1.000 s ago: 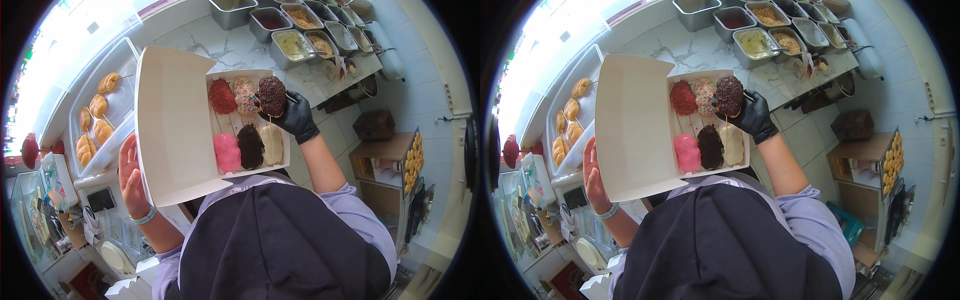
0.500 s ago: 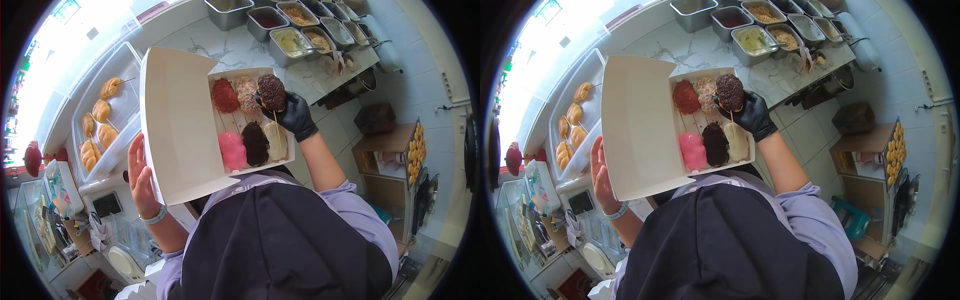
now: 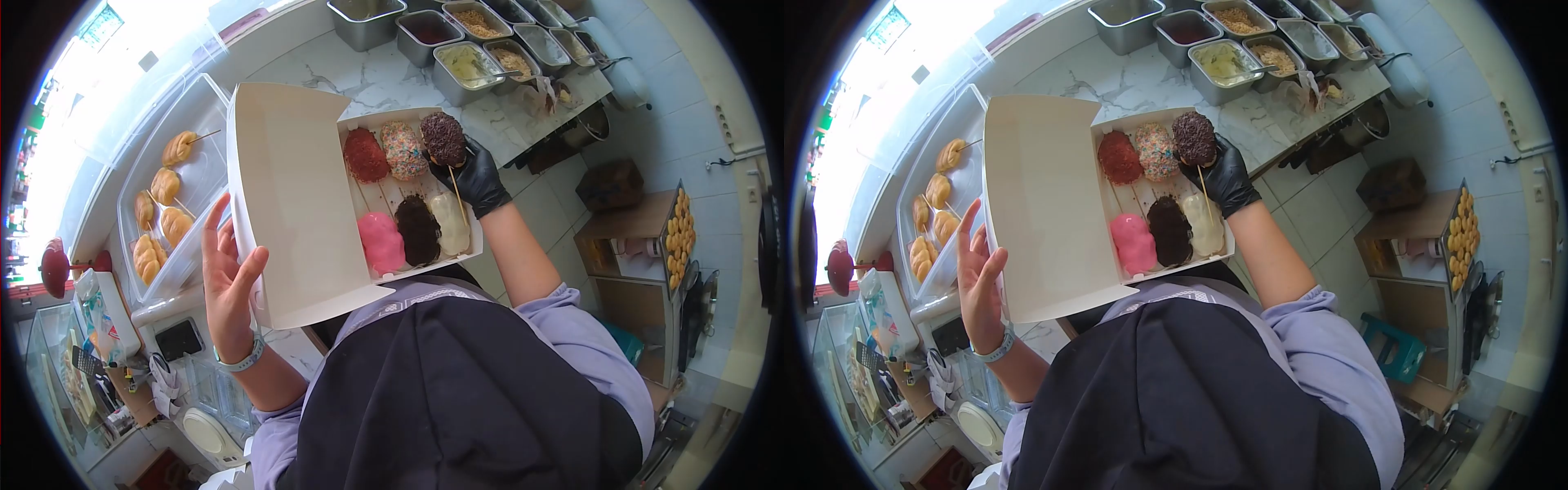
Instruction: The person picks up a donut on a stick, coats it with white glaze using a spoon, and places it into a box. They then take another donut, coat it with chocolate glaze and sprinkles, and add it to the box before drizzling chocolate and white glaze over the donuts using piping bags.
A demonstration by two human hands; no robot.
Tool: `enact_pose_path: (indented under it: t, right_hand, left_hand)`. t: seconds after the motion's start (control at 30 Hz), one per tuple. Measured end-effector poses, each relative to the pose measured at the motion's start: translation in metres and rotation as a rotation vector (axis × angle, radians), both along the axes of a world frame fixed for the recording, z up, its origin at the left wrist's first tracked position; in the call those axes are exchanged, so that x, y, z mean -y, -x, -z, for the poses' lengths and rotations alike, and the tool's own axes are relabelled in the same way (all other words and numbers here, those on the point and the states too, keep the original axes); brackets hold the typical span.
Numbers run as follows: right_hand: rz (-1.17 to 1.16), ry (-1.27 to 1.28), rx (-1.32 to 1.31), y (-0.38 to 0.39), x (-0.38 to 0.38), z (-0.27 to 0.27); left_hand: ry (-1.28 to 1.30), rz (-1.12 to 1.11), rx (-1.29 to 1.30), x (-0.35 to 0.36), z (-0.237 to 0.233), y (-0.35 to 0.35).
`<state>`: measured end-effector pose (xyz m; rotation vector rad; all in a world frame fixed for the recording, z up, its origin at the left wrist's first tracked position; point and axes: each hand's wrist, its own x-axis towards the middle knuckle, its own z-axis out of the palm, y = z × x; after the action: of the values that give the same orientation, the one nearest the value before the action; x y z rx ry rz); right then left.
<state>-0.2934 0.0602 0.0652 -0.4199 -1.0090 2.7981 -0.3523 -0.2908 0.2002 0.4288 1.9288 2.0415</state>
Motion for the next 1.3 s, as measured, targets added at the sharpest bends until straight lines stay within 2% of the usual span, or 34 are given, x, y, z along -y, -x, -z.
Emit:
enact_pose_path:
  t: [0.03, 0.1, 0.23, 0.3, 0.37, 0.57, 1.3]
  right_hand:
    - [0.032, -0.274, 0.004, 0.000, 0.005, -0.001]
    - [0.077, -0.517, 0.014, 0.000, 0.007, -0.001]
    - [0.104, -0.362, 0.028, 0.005, 0.001, 0.013]
    - [0.089, -0.150, 0.049, 0.007, -0.002, 0.015]
    - [0.057, 0.180, 0.084, 0.009, -0.007, 0.014]
    - [0.082, 0.093, 0.176, 0.019, -0.010, 0.022]
    - [0.137, 0.138, 0.317, 0.036, -0.017, 0.028]
  left_hand:
    - [-0.001, 0.002, -0.004, 0.000, 0.000, 0.000]
    - [0.007, 0.006, -0.018, 0.001, 0.000, -0.001]
    - [0.035, 0.010, -0.047, 0.004, 0.001, 0.000]
    - [0.046, 0.014, -0.064, 0.005, 0.001, 0.000]
    - [0.057, 0.021, -0.091, 0.004, 0.001, -0.001]
    - [0.057, 0.033, -0.081, 0.003, -0.003, -0.003]
    - [0.106, 0.036, -0.106, 0.002, -0.004, -0.002]
